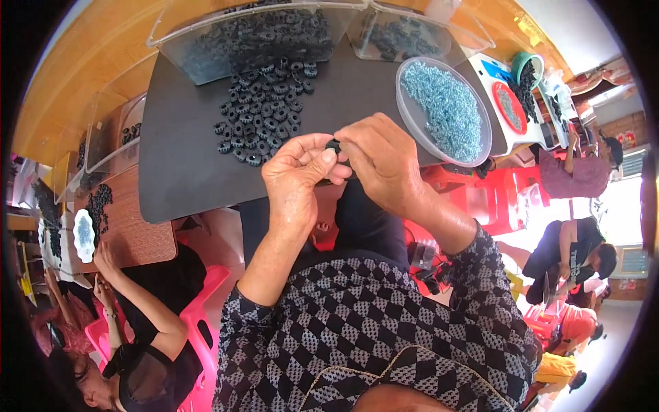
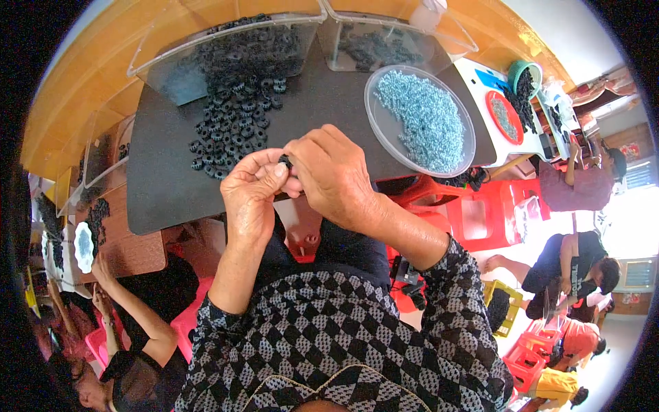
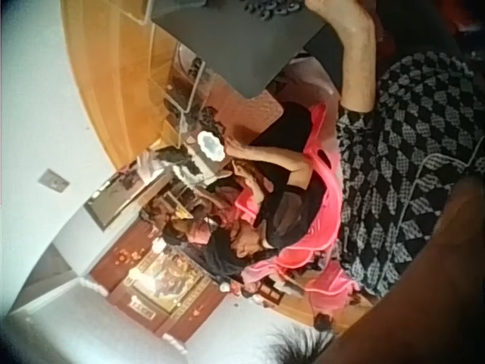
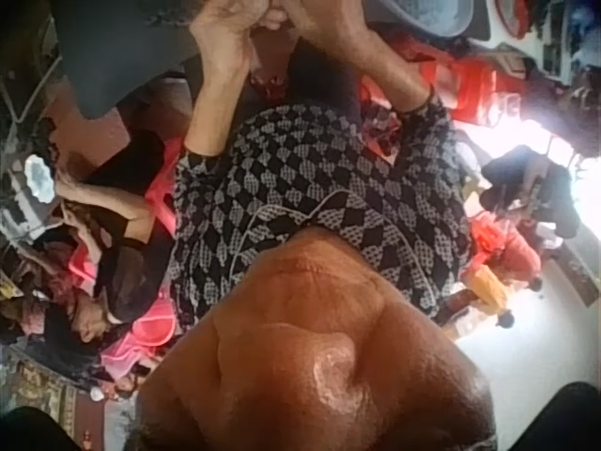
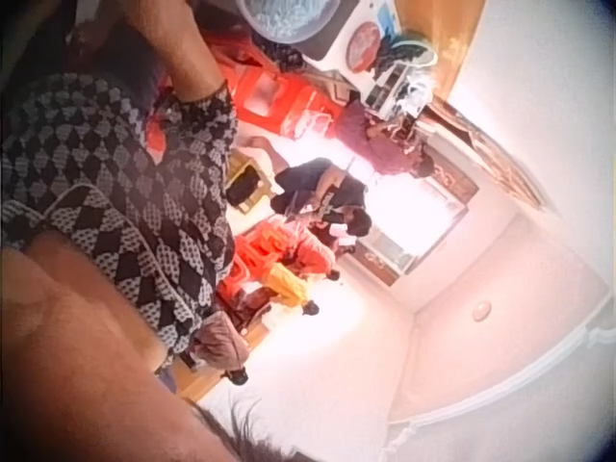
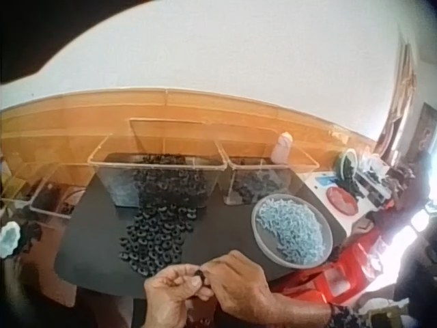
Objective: The person assembles small plastic components by hand, inserting pins into black plastic pieces and sorting the parts on the table.
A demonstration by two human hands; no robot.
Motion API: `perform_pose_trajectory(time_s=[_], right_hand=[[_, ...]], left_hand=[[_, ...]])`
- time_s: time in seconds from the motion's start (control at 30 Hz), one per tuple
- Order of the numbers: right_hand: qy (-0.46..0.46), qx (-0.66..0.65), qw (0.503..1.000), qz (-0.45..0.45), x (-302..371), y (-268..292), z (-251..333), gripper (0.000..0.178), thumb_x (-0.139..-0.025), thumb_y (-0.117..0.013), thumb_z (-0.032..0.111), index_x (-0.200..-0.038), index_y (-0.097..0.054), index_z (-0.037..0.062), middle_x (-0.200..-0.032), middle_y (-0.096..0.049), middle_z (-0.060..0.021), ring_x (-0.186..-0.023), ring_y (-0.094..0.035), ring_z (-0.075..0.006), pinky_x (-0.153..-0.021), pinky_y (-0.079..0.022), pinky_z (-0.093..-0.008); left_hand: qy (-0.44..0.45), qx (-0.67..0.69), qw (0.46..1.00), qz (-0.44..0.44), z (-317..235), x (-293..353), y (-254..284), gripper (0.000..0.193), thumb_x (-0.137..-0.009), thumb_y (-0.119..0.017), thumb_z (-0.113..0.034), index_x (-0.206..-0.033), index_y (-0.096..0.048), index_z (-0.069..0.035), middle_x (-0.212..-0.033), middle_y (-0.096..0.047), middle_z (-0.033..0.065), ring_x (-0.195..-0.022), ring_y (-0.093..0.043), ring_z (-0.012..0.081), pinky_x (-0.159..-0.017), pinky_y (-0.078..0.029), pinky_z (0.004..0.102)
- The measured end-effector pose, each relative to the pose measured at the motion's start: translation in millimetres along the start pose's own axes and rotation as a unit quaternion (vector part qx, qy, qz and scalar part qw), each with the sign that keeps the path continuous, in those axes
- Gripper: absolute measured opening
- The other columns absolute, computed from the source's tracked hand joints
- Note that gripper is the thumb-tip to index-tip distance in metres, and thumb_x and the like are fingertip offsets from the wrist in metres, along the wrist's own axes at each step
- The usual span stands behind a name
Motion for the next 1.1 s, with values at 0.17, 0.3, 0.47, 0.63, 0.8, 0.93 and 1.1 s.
perform_pose_trajectory(time_s=[0.17, 0.3, 0.47, 0.63, 0.8, 0.93, 1.1], right_hand=[[-0.006, -0.032, 0.999, -0.011, 0, -2, -2, 0.016, -0.073, -0.061, -0.002, -0.088, -0.062, 0.0022, -0.078, -0.059, -0.0114, -0.071, -0.057, -0.0279, -0.061, -0.046, -0.0344], [-0.130, -0.105, 0.986, -0.009, -7, -5, -25, 0.013, -0.074, -0.060, 0.000, -0.086, -0.063, 0.0023, -0.074, -0.059, -0.0114, -0.070, -0.057, -0.0286, -0.062, -0.045, -0.0354], [-0.125, -0.043, 0.991, -0.018, -46, -29, -70, 0.012, -0.077, -0.058, 0.011, -0.084, -0.065, 0.0052, -0.077, -0.061, -0.0139, -0.075, -0.059, -0.0310, -0.066, -0.046, -0.0398], [-0.033, 0.164, 0.985, 0.048, -61, -64, -87, 0.013, -0.074, -0.058, 0.006, -0.084, -0.066, 0.0055, -0.074, -0.058, -0.0119, -0.075, -0.055, -0.0307, -0.066, -0.045, -0.0403], [0.011, 0.159, 0.985, 0.069, -43, -63, -79, 0.016, -0.072, -0.057, 0.002, -0.083, -0.066, 0.0081, -0.070, -0.055, -0.0107, -0.072, -0.054, -0.0291, -0.063, -0.044, -0.0400], [0.008, 0.137, 0.989, 0.048, -47, -56, -72, 0.019, -0.067, -0.056, 0.001, -0.080, -0.067, 0.0092, -0.070, -0.055, -0.0113, -0.072, -0.054, -0.0298, -0.063, -0.044, -0.0399], [0.021, 0.109, 0.992, 0.063, -48, -61, -75, 0.017, -0.066, -0.056, 0.002, -0.077, -0.066, 0.0095, -0.070, -0.056, -0.0120, -0.071, -0.055, -0.0308, -0.063, -0.045, -0.0409]], left_hand=[[-0.027, -0.005, 1.000, 0.000, 0, -5, 0, 0.015, -0.082, -0.061, 0.001, -0.096, -0.059, 0.005, -0.076, -0.065, 0.0122, -0.063, -0.063, 0.0163, -0.057, -0.050, 0.0247], [-0.024, -0.009, 1.000, -0.009, 8, -8, 3, 0.014, -0.081, -0.061, 0.001, -0.095, -0.059, 0.005, -0.080, -0.065, 0.0137, -0.061, -0.062, 0.0167, -0.057, -0.051, 0.0250], [-0.023, -0.007, 1.000, -0.005, 9, -6, 3, 0.014, -0.082, -0.061, 0.000, -0.095, -0.058, 0.005, -0.081, -0.065, 0.0145, -0.061, -0.062, 0.0169, -0.057, -0.050, 0.0246], [-0.038, -0.006, 0.999, -0.001, 5, -6, 0, 0.014, -0.083, -0.060, 0.000, -0.096, -0.058, 0.005, -0.083, -0.065, 0.0140, -0.061, -0.061, 0.0157, -0.060, -0.050, 0.0243], [-0.042, 0.003, 0.999, 0.008, 7, -2, 2, 0.014, -0.082, -0.060, 0.000, -0.096, -0.058, 0.005, -0.083, -0.065, 0.0138, -0.062, -0.061, 0.0157, -0.061, -0.050, 0.0245], [-0.045, 0.005, 0.999, 0.014, 6, 0, -3, 0.015, -0.082, -0.060, 0.000, -0.096, -0.058, 0.005, -0.082, -0.065, 0.0138, -0.062, -0.061, 0.0158, -0.062, -0.050, 0.0250], [-0.044, 0.011, 0.999, 0.022, 7, 3, -1, 0.016, -0.082, -0.061, 0.000, -0.097, -0.058, 0.005, -0.084, -0.065, 0.0132, -0.064, -0.061, 0.0151, -0.063, -0.050, 0.0247]])
Point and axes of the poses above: each hand's wrist, its own x-axis away from the middle knuckle, its own y-axis out of the back of the hand, z = x × y, the point moved 6 cm from there along -x, towards the middle knuckle
